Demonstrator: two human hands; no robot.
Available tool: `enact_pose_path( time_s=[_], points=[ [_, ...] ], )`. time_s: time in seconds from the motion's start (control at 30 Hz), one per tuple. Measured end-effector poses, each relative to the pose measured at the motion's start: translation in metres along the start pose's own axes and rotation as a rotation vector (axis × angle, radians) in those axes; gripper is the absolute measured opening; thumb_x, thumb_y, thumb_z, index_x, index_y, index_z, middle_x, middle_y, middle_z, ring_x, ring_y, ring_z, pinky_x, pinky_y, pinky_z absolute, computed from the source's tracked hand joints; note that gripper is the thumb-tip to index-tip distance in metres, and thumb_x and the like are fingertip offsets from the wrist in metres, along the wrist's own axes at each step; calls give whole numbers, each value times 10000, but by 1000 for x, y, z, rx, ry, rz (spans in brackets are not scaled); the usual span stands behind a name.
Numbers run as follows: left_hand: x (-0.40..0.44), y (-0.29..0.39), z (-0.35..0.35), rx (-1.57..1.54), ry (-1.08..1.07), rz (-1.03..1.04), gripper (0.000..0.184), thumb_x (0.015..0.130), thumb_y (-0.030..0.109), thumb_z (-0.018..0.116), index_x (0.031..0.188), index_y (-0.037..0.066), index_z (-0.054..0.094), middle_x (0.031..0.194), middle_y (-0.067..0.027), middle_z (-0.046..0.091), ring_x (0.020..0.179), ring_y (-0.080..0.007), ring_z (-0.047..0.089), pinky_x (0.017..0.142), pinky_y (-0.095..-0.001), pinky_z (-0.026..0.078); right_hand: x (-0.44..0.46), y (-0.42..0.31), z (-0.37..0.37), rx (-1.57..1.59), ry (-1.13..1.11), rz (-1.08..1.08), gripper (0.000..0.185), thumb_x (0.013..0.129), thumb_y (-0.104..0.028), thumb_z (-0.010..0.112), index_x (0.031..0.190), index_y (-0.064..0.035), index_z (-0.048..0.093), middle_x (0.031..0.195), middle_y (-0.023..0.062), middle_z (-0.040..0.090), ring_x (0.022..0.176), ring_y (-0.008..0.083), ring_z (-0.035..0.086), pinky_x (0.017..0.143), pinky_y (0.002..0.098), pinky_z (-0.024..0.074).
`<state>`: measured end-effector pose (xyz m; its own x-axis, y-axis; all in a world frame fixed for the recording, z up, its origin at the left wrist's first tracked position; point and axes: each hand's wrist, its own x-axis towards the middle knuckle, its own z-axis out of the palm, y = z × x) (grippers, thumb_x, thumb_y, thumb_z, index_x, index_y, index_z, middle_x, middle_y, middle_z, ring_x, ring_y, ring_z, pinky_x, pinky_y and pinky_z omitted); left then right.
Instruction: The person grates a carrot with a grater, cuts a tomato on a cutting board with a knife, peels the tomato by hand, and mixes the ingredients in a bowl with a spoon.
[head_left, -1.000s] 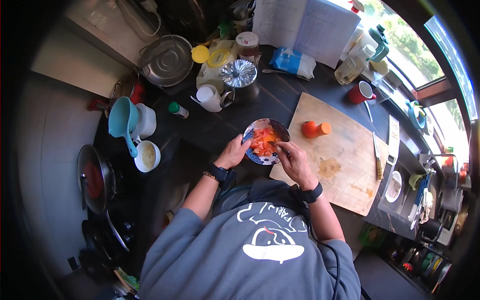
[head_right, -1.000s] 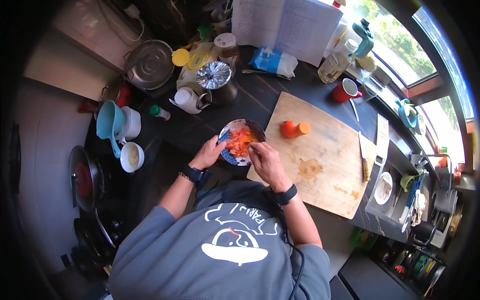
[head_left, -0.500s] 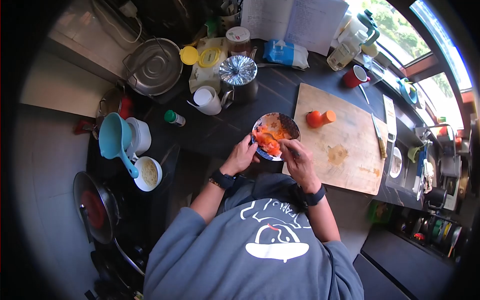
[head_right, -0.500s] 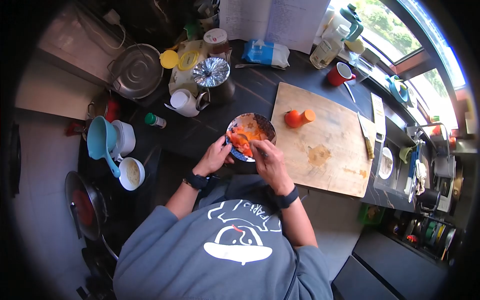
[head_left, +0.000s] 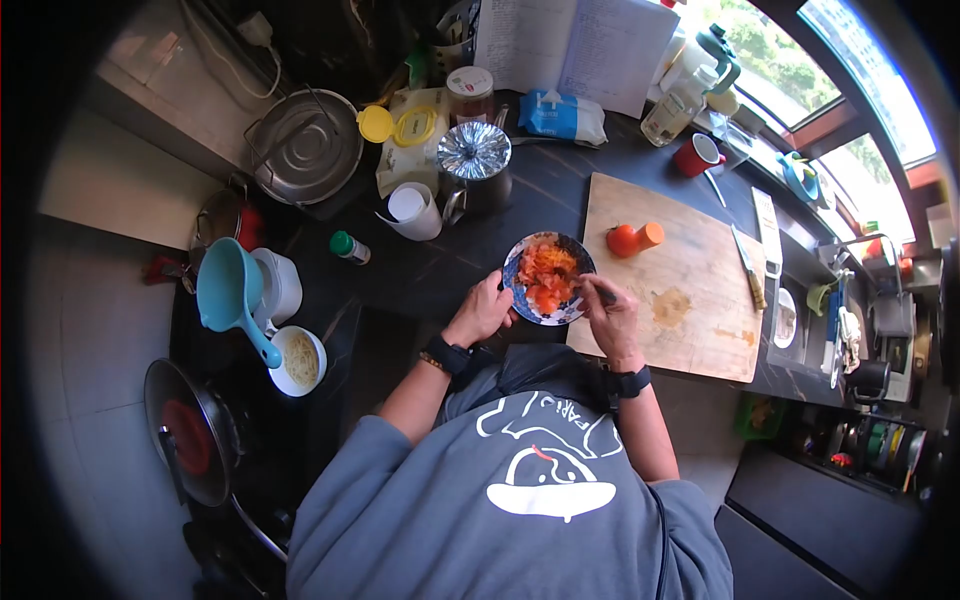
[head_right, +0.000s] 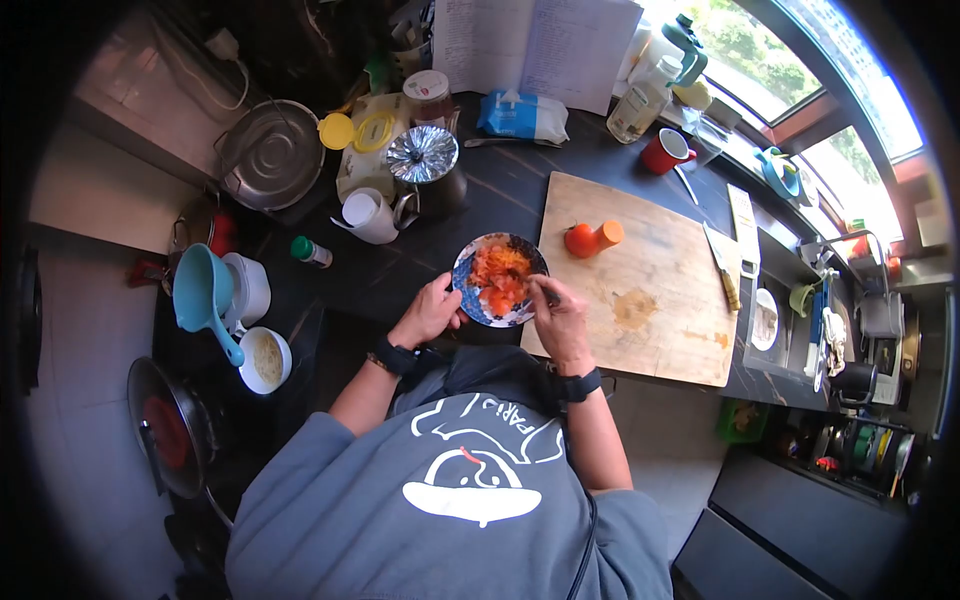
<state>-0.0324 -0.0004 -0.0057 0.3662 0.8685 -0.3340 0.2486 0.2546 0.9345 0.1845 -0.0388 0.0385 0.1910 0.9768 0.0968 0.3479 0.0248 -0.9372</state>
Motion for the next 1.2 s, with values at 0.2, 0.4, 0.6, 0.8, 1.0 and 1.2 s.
enact_pose_path(
  time_s=[0.2, 0.4, 0.6, 0.8, 1.0, 1.2],
  points=[
    [0, 4, -6, 29, 9, 52, 264, 948, 144, 439, 1126, -34, 517, 705, -89, 641, 544, -137, 613, 549, -289, 509, -2, -14, 2, 99, -28, 40, 218, 944, -164, 592, 989, 35, 668, 728, 64, 679, 609, 99, 639, 573, 239, 521],
    [1, -7, -8, 0, -39, 59, 290, 967, 170, 457, 1184, -18, 498, 729, -65, 629, 560, -99, 582, 540, -251, 489, -1, 0, 11, 85, -19, 105, 247, 961, -203, 570, 1002, 22, 664, 778, 73, 679, 640, 107, 641, 589, 245, 520],
    [-2, -4, -5, 24, -33, 46, 350, 964, 182, 487, 1254, -12, 459, 745, -46, 619, 574, -80, 568, 533, -232, 477, -16, -43, 1, -73, -196, -98, 127, 913, -92, 598, 965, 11, 650, 823, 171, 638, 717, 305, 636, 628, 342, 496],
    [-4, -3, -4, 39, -27, 56, 358, 950, 161, 480, 1254, -26, 450, 747, -71, 622, 571, -116, 590, 540, -269, 490, -9, -12, 8, -185, -207, -187, 124, 907, -91, 598, 966, 7, 648, 860, 175, 647, 790, 348, 638, 674, 378, 508],
    [-6, 0, 2, 25, 17, 81, 321, 942, 129, 442, 1216, -38, 449, 733, -108, 635, 533, -158, 604, 531, -308, 506, -6, -20, -16, -226, 50, -156, 131, 931, -93, 575, 970, 8, 648, 847, 145, 663, 694, 242, 641, 635, 318, 503],
    [-4, -3, 3, 17, -10, 75, 298, 960, 123, 399, 1210, -35, 435, 716, -97, 629, 523, -136, 590, 525, -285, 503, 4, 20, 3, 75, -32, 52, 177, 958, -136, 559, 1027, -8, 660, 789, 62, 660, 650, 108, 606, 578, 256, 499]
  ],
)
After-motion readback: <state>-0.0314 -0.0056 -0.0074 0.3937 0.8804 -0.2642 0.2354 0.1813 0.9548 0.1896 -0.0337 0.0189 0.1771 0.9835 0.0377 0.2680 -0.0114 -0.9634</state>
